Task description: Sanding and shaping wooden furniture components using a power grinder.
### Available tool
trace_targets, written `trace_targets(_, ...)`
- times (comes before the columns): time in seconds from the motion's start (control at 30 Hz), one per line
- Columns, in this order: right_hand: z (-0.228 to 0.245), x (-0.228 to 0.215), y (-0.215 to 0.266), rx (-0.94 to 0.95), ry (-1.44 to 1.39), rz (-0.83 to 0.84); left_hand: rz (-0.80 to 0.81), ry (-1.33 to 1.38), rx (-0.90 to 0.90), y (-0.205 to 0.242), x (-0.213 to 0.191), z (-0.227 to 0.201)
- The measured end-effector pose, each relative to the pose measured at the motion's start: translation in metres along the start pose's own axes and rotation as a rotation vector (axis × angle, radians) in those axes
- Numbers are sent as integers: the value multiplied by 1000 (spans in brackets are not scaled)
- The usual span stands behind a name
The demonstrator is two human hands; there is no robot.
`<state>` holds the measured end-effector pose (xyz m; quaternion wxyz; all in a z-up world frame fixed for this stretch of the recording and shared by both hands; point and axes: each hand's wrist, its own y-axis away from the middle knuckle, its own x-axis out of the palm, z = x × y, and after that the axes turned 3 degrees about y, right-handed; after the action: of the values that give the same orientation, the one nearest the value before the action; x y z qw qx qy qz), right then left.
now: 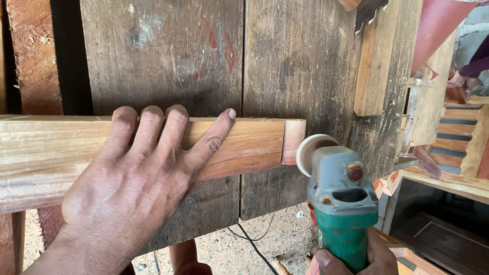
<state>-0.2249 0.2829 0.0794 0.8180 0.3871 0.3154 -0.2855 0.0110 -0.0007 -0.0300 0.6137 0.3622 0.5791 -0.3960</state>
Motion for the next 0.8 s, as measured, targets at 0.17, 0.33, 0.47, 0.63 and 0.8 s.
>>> trace_targets(0.17, -29, -2, 8, 97, -43, -23, 19, -4, -1, 0, -2, 0)
trace_targets(0.33, -35, 1, 9, 188, -9, 46, -5, -14, 3, -3, -5, 1)
trace_targets(0.47, -29, 0, 8, 223, -59, 35, 20, -23, 10, -2, -3, 0)
trace_targets(0.63, -17, -1, 2, 109, -20, -91, 17, -20, 0, -2, -1, 0)
trace_targets(0.8, -38, 6, 10, 291, -11, 35, -7, 40, -4, -2, -1, 0)
